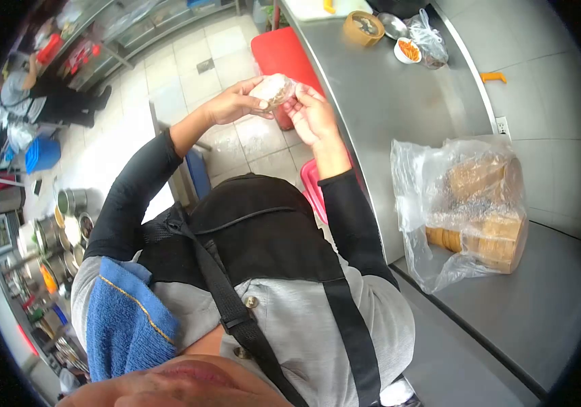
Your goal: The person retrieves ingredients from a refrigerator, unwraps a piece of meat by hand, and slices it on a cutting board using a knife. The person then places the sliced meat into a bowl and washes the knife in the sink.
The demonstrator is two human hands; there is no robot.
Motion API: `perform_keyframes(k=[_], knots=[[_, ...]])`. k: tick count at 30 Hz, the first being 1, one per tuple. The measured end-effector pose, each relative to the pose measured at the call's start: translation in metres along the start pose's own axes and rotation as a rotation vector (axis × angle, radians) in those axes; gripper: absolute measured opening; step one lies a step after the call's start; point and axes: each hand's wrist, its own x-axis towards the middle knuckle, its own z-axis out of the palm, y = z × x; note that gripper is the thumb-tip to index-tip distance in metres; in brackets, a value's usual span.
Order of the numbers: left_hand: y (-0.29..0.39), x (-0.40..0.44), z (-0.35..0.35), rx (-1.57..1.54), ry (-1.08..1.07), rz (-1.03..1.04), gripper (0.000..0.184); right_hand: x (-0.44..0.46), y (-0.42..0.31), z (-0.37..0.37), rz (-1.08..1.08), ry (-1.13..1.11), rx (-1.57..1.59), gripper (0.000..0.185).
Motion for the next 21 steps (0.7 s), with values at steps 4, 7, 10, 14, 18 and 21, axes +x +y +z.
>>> perform_keyframes(k=[4,7,10,14,18,21], knots=[[0.037,0.063,-0.046,0.462,-0.012,0.028,0.068,0.061,-0.025,0.002,-0.053,0.034,0.014,0.014],[0.069,0.108,-0.059,0.491,0.032,0.053,0.067,0.131,-0.052,-0.007,-0.06,-0.064,0.01,0.012],[0.095,0.163,-0.096,0.208,-0.018,0.134,0.061,0.182,-0.089,0.004,-0.052,-0.246,0.138,0.014],[0.138,0.211,-0.158,0.137,-0.059,-0.019,0.049,0.248,-0.111,0.009,-0.146,-0.227,0.071,0.012],[0.169,0.257,-0.198,0.085,-0.055,-0.289,0.056,0.307,-0.135,0.014,-0.696,-0.095,-0.577,0.022],[0.191,0.301,-0.236,0.088,-0.159,-0.36,0.058,0.346,-0.159,0.011,-0.83,-0.185,-1.129,0.024]])
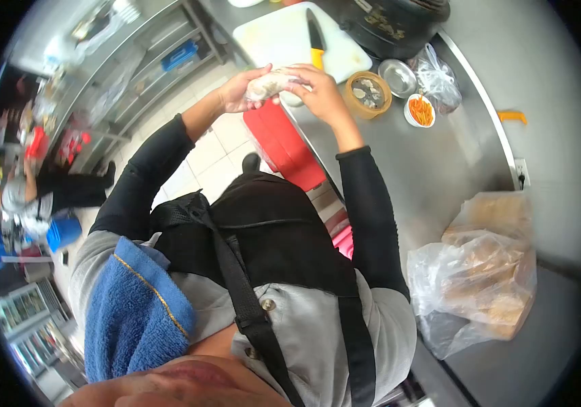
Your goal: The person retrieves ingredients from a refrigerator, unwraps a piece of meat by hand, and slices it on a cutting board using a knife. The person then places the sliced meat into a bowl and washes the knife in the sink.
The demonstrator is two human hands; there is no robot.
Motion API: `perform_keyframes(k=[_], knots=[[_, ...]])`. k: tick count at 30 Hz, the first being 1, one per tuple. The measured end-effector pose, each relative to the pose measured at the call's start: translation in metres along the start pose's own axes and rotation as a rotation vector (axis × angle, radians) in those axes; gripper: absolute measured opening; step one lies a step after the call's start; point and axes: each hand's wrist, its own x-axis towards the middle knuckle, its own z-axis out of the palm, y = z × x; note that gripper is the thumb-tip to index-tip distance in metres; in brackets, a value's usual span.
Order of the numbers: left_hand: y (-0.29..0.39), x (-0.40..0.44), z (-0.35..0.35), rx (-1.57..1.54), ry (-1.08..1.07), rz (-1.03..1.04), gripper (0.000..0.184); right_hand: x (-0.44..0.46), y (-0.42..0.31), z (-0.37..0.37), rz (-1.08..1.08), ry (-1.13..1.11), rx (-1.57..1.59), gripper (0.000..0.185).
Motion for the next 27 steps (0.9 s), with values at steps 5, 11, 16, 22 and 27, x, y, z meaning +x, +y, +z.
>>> perform_keyframes(k=[5,11,16,22,27], knots=[[0.036,0.051,-0.056,0.372,0.09,0.108,0.066,0.053,0.05,0.005,0.336,0.167,-0.082,0.017],[0.069,0.108,-0.116,0.618,-0.117,0.335,0.059,0.108,0.105,0.013,0.863,0.653,0.777,0.024],[0.084,0.139,-0.132,0.161,-0.033,0.108,0.055,0.131,0.124,0.035,0.426,0.795,0.022,0.027],[0.089,0.138,-0.173,0.17,-0.257,-0.058,0.064,0.138,0.103,0.031,0.206,0.253,-0.669,0.012],[0.087,0.134,-0.175,0.195,-0.324,0.021,0.052,0.132,0.14,0.019,0.582,0.867,0.374,0.009]])
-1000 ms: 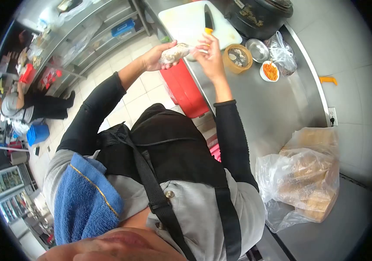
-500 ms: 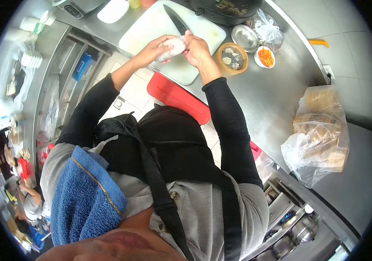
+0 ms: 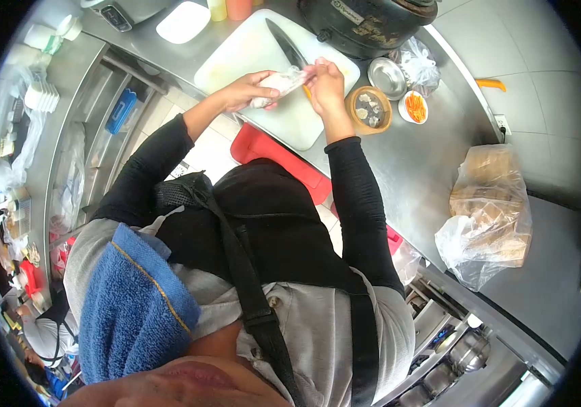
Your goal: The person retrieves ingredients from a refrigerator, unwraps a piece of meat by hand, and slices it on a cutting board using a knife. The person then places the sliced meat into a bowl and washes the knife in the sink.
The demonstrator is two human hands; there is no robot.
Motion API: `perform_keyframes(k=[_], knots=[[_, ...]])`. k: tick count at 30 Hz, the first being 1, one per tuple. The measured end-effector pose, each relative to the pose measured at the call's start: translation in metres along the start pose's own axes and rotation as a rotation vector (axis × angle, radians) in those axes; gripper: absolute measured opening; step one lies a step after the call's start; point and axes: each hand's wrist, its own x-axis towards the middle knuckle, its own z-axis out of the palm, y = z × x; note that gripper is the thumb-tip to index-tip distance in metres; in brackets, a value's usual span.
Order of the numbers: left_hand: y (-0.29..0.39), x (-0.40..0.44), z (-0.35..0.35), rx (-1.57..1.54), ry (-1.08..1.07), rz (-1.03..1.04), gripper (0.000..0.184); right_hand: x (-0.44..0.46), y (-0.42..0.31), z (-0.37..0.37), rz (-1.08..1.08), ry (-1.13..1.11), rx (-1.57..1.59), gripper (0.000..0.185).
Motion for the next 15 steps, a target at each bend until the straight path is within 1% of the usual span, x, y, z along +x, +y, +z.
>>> perform_keyframes(k=[2,3,4,6,7,9,10,11,12,14,15], knots=[[-0.006,0.001,0.001,-0.106,0.056,0.064,0.054,0.0,0.0,-0.012,0.319,0.079,0.434,0.009],[-0.006,0.001,0.003,-0.16,0.085,0.098,0.055,-0.003,0.003,-0.01,0.348,0.181,0.448,0.016],[-0.007,0.001,0.003,-0.262,0.082,0.1,0.056,-0.009,0.004,-0.011,0.366,0.173,0.404,0.019],[-0.007,0.0,0.003,-0.47,0.078,0.108,0.058,-0.037,-0.016,0.002,0.402,0.152,0.313,0.025],[-0.005,0.001,0.002,-0.328,0.087,0.164,0.059,-0.033,0.001,-0.011,0.415,-0.066,0.263,0.03],[-0.003,0.0,0.003,-0.048,0.107,0.256,0.061,-0.041,-0.002,-0.001,0.361,-0.208,0.152,0.026],[-0.005,-0.002,0.006,-0.089,0.105,0.238,0.061,-0.046,-0.004,0.004,0.333,-0.274,0.099,0.024],[-0.003,-0.002,0.01,-0.125,0.1,0.225,0.061,-0.045,-0.009,0.011,0.358,-0.189,0.18,0.017],[0.0,-0.002,0.013,-0.158,0.095,0.214,0.061,-0.045,-0.015,0.016,0.323,-0.163,0.181,0.015],[0.002,-0.004,0.029,-0.178,0.288,0.101,0.054,-0.048,-0.023,0.026,0.257,-0.109,0.186,0.011],[0.003,-0.004,0.037,-0.191,0.384,0.043,0.051,-0.046,-0.021,0.025,0.274,-0.108,0.234,0.009]])
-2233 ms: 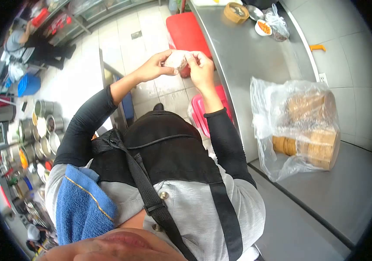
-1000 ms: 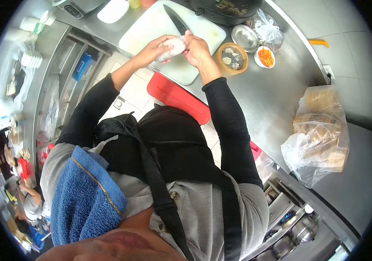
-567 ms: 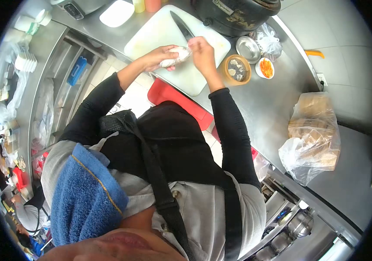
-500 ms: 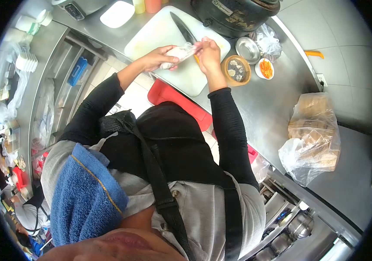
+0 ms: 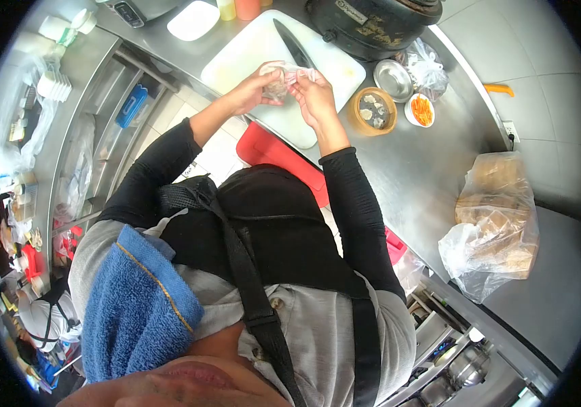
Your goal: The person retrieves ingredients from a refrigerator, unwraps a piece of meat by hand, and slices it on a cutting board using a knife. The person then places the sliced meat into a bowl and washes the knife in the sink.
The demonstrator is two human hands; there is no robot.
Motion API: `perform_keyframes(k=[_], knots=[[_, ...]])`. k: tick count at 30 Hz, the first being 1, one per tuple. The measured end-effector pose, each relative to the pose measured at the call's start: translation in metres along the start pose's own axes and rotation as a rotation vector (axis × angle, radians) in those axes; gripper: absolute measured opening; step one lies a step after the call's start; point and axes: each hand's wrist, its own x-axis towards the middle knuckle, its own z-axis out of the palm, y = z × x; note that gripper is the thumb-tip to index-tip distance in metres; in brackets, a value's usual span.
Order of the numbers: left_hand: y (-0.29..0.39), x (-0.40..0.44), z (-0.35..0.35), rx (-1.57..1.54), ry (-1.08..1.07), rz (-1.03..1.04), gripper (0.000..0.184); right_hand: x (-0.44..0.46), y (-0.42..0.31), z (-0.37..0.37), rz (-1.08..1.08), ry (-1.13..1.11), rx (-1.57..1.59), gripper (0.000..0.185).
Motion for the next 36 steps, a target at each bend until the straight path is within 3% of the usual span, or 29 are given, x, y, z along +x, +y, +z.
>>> perform_keyframes(k=[3,6,10,13,14,16,18,20,24,27,28,30,32,35,36], knots=[[0.004,-0.001,0.016,0.052,0.194,-0.034,0.043,-0.001,0.0,0.015,0.175,0.209,0.323,0.008],[-0.008,0.016,-0.007,-0.292,0.012,0.106,0.039,0.017,0.014,0.001,0.231,0.218,0.491,0.014],[0.013,-0.006,-0.021,-0.507,-0.276,-0.032,0.046,0.025,-0.006,-0.03,0.259,0.045,0.316,0.024],[0.002,0.005,-0.039,-0.649,-0.467,-0.195,0.045,0.003,-0.027,-0.003,0.249,-0.199,-0.527,0.029],[-0.002,0.005,-0.04,-0.583,-0.363,-0.191,0.045,-0.003,-0.032,0.006,0.223,-0.196,-0.677,0.02],[-0.011,0.008,-0.041,-0.453,-0.157,-0.185,0.046,0.006,-0.037,0.007,0.134,-0.219,-0.541,0.018],[-0.011,0.006,-0.038,-0.428,-0.226,-0.142,0.047,0.01,-0.04,0.015,0.049,-0.265,-0.428,0.016],[-0.009,0.008,-0.039,-0.336,-0.301,-0.074,0.047,0.006,-0.042,0.024,0.118,-0.139,-0.232,0.017],[-0.009,0.015,-0.041,-0.234,-0.154,0.026,0.046,0.013,-0.035,0.021,0.173,0.079,0.165,0.015],[-0.008,0.019,-0.05,-0.389,-0.171,0.117,0.047,0.045,-0.014,-0.046,0.141,0.008,0.369,0.018],[-0.006,0.018,-0.058,-0.478,-0.235,0.115,0.047,0.042,-0.016,-0.059,0.207,-0.146,0.417,0.023],[0.0,0.016,-0.068,-0.637,-0.371,0.092,0.046,0.021,-0.035,-0.035,0.203,-0.091,-0.132,0.029],[-0.001,0.024,-0.072,-0.583,-0.227,0.05,0.043,0.008,-0.038,-0.018,0.189,-0.119,-0.721,0.041],[-0.006,0.029,-0.066,-0.471,-0.043,0.015,0.039,0.019,-0.027,-0.017,0.096,-0.163,-0.717,0.039],[-0.004,0.028,-0.062,-0.429,0.012,0.011,0.037,0.016,-0.025,-0.011,0.036,-0.082,-0.346,0.032]])
